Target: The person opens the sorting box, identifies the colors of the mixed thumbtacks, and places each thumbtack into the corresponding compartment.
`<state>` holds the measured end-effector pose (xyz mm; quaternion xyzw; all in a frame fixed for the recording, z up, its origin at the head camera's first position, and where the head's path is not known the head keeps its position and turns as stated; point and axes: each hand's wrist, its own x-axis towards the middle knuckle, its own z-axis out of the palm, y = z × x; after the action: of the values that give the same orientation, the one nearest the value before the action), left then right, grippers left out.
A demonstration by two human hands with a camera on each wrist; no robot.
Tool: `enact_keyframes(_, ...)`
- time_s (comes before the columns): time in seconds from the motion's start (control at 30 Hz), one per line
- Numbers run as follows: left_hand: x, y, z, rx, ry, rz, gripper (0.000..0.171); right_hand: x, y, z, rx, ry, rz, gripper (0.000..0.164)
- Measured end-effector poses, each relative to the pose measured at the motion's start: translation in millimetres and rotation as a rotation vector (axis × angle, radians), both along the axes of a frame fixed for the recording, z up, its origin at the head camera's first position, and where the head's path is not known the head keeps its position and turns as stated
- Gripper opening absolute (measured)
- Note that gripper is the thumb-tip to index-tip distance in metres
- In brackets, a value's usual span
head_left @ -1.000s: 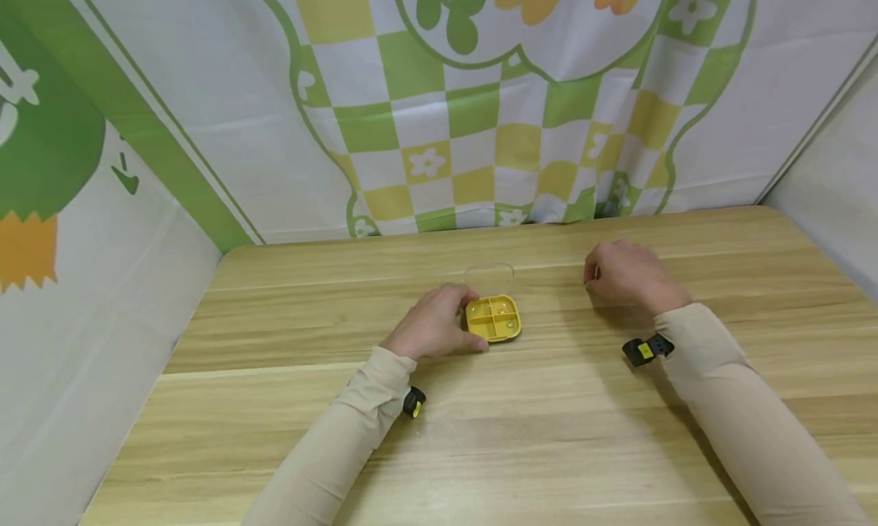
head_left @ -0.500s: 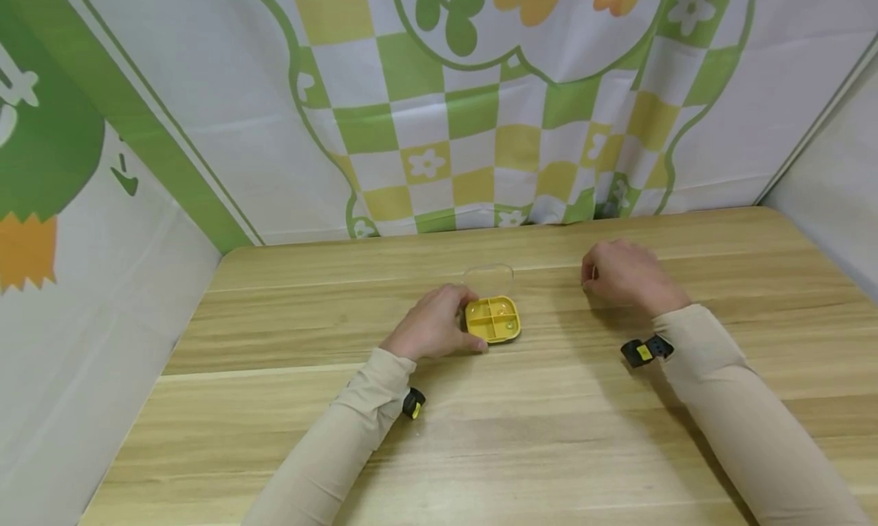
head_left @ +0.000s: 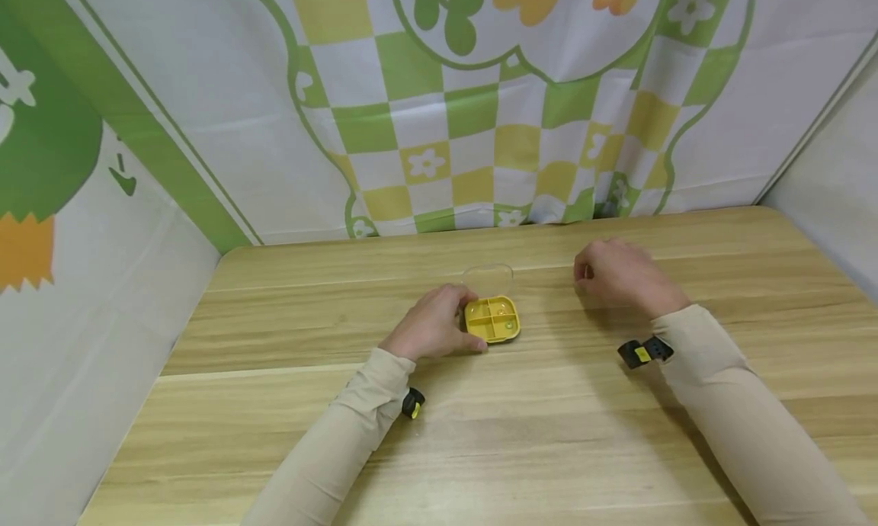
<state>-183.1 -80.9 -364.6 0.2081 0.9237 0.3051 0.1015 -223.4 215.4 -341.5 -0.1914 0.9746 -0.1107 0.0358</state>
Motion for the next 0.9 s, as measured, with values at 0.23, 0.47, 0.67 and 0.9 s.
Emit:
enact_keyframes(0.23,0.3,-0.4,-0.3,0.002,-0.004,0.0,0.066,4.0,-7.9,4.1,-0.004,0.023,0.036,0.01)
enact_keyframes(0.47,0.3,-0.2,0.0,0.0,-0.008,0.003,0.066,8.4,-15.6,8.7,-0.032,0.057,0.072,0.013)
enact_keyframes(0.67,0.6,0.0,-0.4,0.002,-0.009,0.003,0.064,11.9,-20.8,11.2,-0.038,0.054,0.096,0.012)
enact_keyframes(0.9,0.4,-0.1,-0.8,0.006,-0.007,0.007,0.062,16.2,-28.5,11.6,-0.061,0.059,0.13,0.015)
